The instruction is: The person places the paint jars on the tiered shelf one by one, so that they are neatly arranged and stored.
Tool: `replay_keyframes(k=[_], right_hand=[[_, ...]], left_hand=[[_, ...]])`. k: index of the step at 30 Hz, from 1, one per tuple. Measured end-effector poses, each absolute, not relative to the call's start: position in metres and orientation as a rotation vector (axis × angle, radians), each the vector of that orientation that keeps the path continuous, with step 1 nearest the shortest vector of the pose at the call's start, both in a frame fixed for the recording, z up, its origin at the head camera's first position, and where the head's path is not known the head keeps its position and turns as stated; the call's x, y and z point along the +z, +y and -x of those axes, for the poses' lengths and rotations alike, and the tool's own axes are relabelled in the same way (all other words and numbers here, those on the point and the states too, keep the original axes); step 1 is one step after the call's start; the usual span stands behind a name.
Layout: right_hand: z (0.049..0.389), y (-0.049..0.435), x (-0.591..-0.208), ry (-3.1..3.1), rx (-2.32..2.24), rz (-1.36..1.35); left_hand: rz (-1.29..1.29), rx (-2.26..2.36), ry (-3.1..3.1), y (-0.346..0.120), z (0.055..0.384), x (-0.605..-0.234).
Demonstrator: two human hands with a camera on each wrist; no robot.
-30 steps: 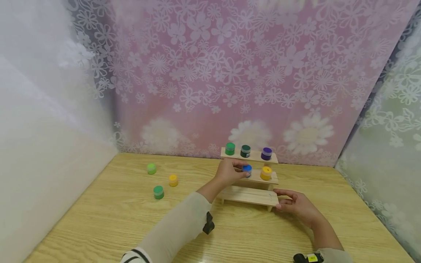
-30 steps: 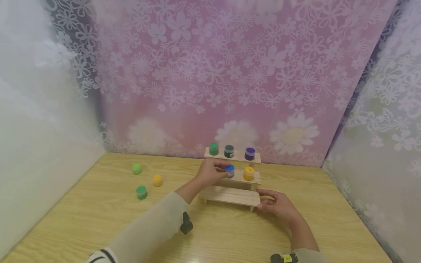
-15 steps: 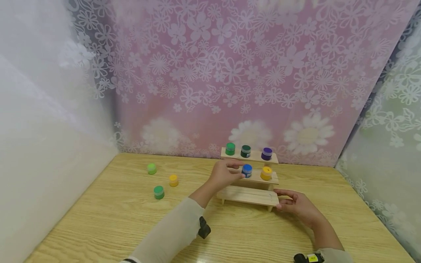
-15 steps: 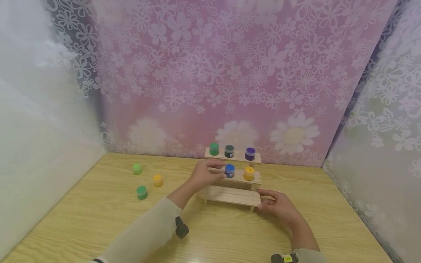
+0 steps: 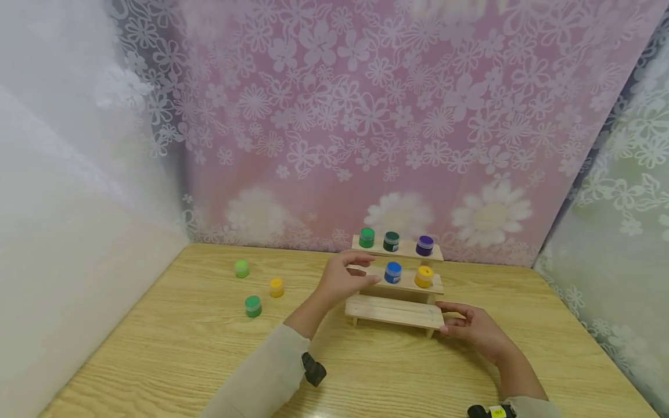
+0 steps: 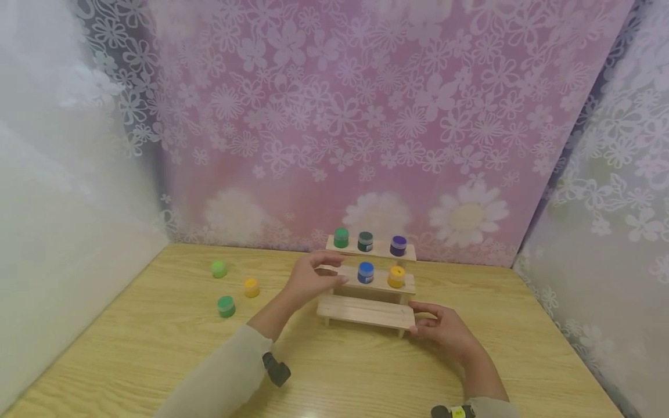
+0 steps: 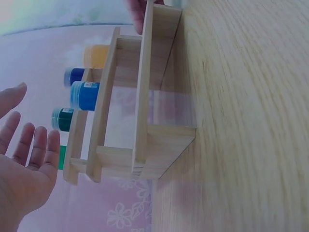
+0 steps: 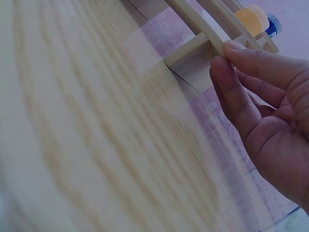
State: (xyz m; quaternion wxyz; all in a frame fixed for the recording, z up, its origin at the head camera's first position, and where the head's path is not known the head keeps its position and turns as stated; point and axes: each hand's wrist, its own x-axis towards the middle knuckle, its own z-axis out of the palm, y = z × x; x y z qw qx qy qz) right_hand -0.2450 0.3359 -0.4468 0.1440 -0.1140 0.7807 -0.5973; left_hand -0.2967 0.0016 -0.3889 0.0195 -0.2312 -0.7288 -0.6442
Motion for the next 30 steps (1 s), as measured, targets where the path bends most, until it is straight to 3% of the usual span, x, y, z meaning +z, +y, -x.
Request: replay_keyframes(k=[30], right_hand=[[0.246, 0.337, -0.449, 2.272, -1.720, 0.285]], left_hand=[[0.645, -1.973, -2.172, -0.077, 0.263, -0.390]])
